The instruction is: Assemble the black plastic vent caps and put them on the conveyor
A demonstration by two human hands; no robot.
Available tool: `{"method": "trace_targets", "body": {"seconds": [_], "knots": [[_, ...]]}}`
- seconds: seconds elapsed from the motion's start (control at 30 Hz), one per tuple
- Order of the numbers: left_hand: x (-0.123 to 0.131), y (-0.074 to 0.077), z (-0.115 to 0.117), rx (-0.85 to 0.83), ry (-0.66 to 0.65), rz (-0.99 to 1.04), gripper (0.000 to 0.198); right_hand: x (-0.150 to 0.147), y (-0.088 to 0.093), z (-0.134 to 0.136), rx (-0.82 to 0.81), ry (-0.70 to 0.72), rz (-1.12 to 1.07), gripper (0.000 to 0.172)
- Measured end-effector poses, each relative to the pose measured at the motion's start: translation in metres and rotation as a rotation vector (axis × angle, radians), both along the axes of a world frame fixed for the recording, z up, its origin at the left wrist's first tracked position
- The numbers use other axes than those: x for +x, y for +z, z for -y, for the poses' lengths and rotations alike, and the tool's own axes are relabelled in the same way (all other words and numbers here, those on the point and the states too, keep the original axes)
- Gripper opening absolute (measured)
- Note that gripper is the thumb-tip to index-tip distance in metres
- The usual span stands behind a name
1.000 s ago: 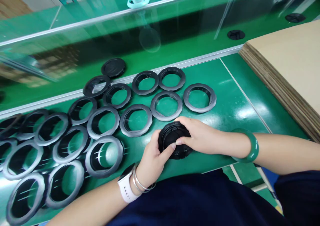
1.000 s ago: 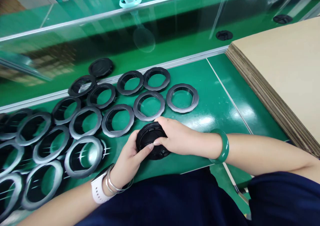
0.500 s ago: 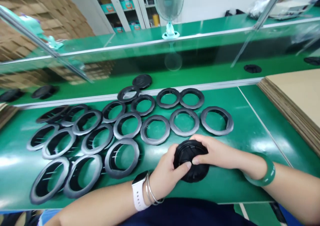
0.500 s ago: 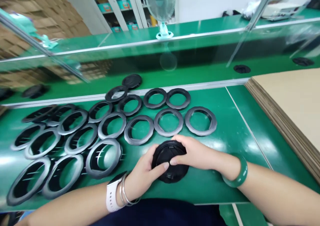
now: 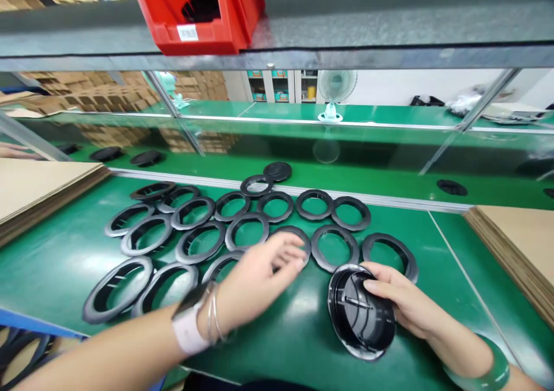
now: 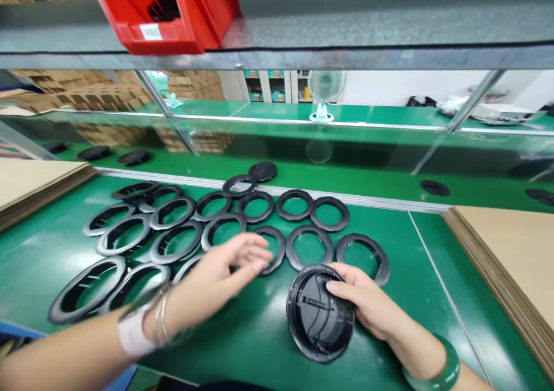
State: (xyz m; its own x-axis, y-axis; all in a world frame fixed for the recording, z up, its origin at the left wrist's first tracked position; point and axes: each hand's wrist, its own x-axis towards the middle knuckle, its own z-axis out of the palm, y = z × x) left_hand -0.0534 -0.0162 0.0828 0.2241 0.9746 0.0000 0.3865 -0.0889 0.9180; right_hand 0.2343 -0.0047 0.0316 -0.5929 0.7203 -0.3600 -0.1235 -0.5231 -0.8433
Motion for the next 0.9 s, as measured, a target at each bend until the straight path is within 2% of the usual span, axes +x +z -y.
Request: {"method": "trace_targets", "body": {"seconds": [0.07,0.1,0.13,0.23,0.33,0.43,0.53,0.6,0.67,0.73,0.77,0.83,0.9], "knots": [[-0.025,0.014,-0.039,0.211,0.124,-0.242,0.023,-0.001,-0.002,0.0,-0.011,-0.036,-0.025,0.039],[-0.037,0.018,-0.059,0.285,0.217,-0.298,0.022,-0.002,-0.004,0.001,-0.011,-0.045,-0.034,0.038],[-0.047,0.019,-0.079,0.311,0.271,-0.303,0.023,-0.003,-0.005,0.001,-0.007,-0.051,-0.04,0.037],[-0.066,0.012,-0.128,0.326,0.336,-0.291,0.003,-0.005,-0.008,0.001,0.005,-0.065,-0.058,0.036],[-0.071,0.003,-0.153,0.306,0.386,-0.175,0.022,-0.006,-0.009,0.001,0.009,-0.089,-0.073,0.037],[-0.076,0.01,-0.16,0.266,0.41,-0.092,0.027,-0.006,-0.008,0.0,0.01,-0.119,-0.081,0.036],[-0.08,0.033,-0.145,0.248,0.409,-0.099,0.021,-0.006,-0.01,-0.002,0.009,-0.132,-0.092,0.036],[-0.075,0.046,-0.121,0.223,0.38,-0.066,0.016,-0.005,-0.011,-0.002,-0.003,-0.137,-0.107,0.036],[-0.062,0.048,-0.089,0.107,0.265,0.126,0.022,-0.004,-0.012,-0.003,-0.015,-0.148,-0.12,0.035],[-0.042,0.038,-0.054,-0.037,0.147,0.455,0.027,-0.003,-0.011,-0.003,-0.018,-0.158,-0.129,0.034],[-0.031,0.03,-0.038,-0.096,0.142,0.578,0.025,-0.003,-0.01,-0.003,-0.013,-0.161,-0.134,0.034],[-0.011,0.013,-0.012,-0.202,0.134,0.714,0.021,-0.001,-0.008,-0.003,-0.004,-0.166,-0.14,0.033],[0.004,0.0,0.004,-0.273,0.116,0.786,0.019,0.0,-0.005,-0.004,0.013,-0.19,-0.136,0.032]]}}
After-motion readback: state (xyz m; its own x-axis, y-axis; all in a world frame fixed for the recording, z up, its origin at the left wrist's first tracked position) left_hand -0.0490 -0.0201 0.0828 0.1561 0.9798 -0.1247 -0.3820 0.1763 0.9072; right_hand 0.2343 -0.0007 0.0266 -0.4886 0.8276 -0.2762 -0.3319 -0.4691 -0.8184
